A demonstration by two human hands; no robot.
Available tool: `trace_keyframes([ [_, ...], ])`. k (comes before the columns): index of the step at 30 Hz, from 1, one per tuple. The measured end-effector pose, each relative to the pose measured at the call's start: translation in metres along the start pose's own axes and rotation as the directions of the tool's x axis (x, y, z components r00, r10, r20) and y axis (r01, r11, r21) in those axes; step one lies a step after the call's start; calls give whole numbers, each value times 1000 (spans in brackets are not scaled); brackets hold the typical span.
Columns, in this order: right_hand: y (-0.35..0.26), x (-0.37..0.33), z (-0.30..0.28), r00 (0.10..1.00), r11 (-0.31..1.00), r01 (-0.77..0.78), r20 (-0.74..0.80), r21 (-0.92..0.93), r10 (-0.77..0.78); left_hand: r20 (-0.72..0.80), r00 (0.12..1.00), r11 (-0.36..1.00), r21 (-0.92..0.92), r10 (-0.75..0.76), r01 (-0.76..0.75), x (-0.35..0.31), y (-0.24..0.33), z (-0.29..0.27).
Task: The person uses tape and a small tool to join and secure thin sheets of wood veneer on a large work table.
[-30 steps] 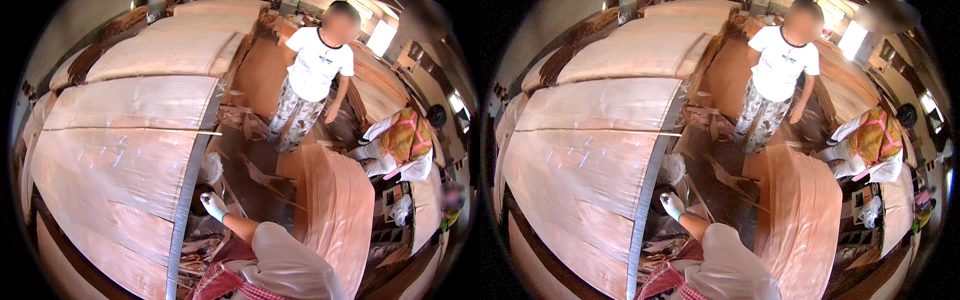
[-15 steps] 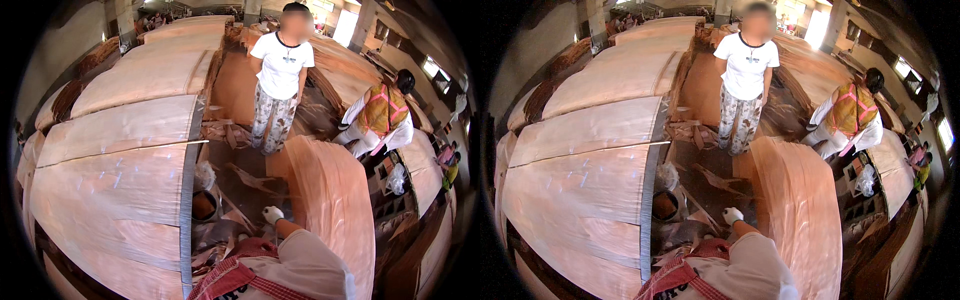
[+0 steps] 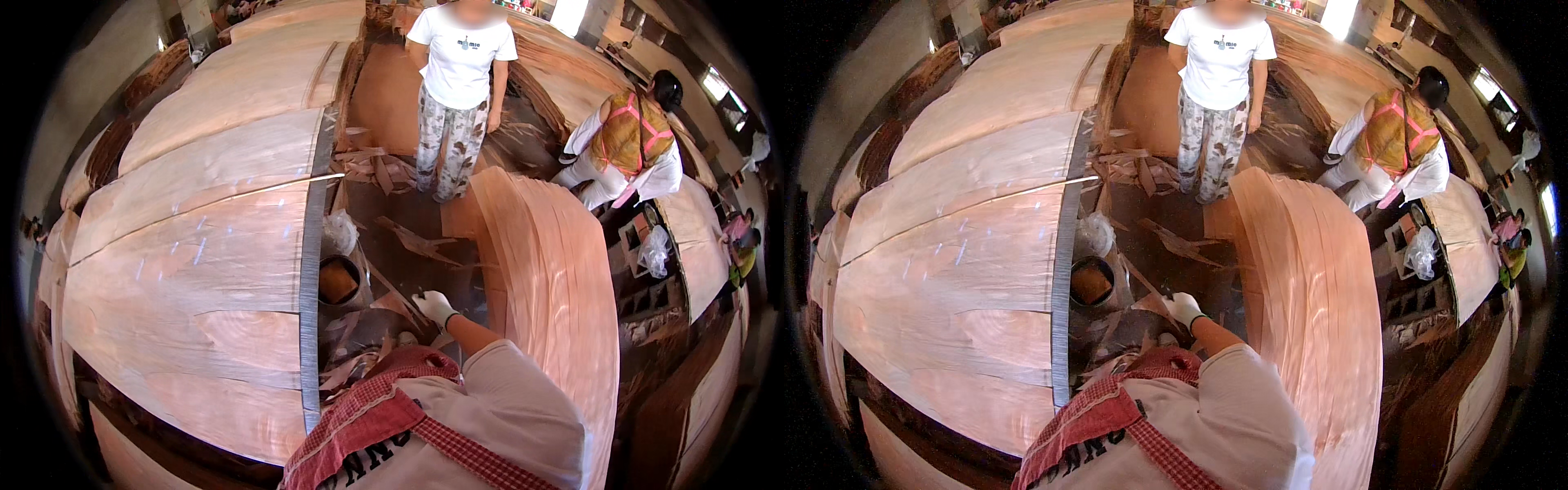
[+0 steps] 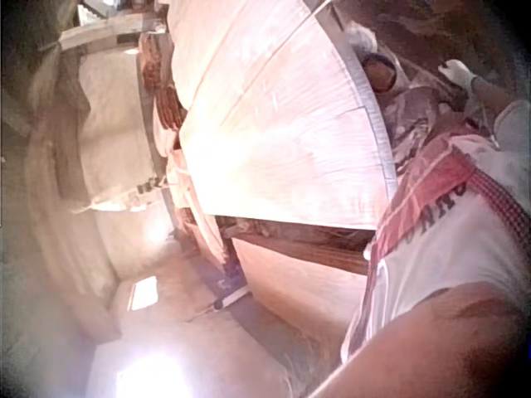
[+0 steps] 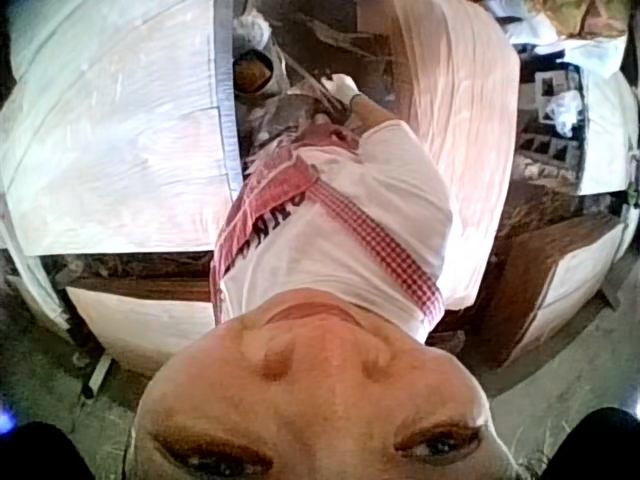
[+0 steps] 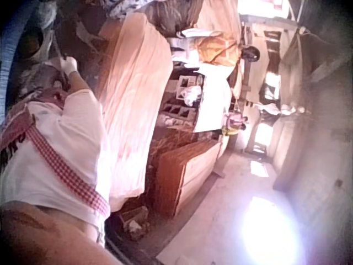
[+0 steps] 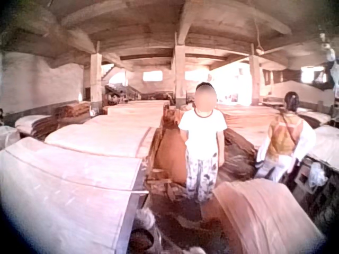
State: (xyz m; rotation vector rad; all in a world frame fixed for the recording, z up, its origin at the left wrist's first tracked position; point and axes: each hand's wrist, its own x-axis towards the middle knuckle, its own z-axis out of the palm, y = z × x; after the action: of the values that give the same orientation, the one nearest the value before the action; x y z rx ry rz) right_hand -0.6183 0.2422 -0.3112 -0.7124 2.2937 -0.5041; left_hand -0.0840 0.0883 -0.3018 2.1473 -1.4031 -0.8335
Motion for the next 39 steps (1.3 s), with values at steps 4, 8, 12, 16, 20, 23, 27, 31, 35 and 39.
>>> trace_keyframes([
  [4, -29, -8, 0, 986, 987, 158, -47, -39, -160, -14, 999, 999, 6, -33, 33, -2, -23, -12],
  [8, -4, -20, 10, 982, 984, 162, -90, -76, -169, -27, 998, 998, 12, -59, 60, -4, -40, -22],
  [12, 70, -22, 13, 999, 967, 50, 7, -251, -50, -29, 997, 997, 22, -78, 79, -6, -48, -27],
  [16, 117, -35, 3, 996, 949, -87, -30, -302, 82, -17, 996, 995, 31, -91, 91, -4, -50, -25],
  [20, 98, -45, -11, 998, 955, 14, 65, -295, 5, -54, 991, 991, 50, -119, 121, -2, -66, -32],
  [23, 82, -42, -10, 998, 965, 3, 67, -263, 15, -54, 990, 989, 68, -130, 133, -3, -72, -34],
  [27, 46, -27, 8, 995, 962, 69, 88, -265, -47, -76, 986, 983, 102, -147, 154, -1, -84, -41],
  [31, 69, 5, 24, 977, 924, 173, 177, -342, -117, -64, 988, 981, 122, -144, 151, -1, -87, -38],
  [35, 49, -3, 30, 982, 954, 139, 158, -266, -99, -112, 978, 972, 139, -174, 189, -8, -114, -57],
  [39, 64, -14, 27, 983, 941, 100, 178, -323, -44, -131, 974, 968, 146, -184, 202, -12, -132, -65],
])
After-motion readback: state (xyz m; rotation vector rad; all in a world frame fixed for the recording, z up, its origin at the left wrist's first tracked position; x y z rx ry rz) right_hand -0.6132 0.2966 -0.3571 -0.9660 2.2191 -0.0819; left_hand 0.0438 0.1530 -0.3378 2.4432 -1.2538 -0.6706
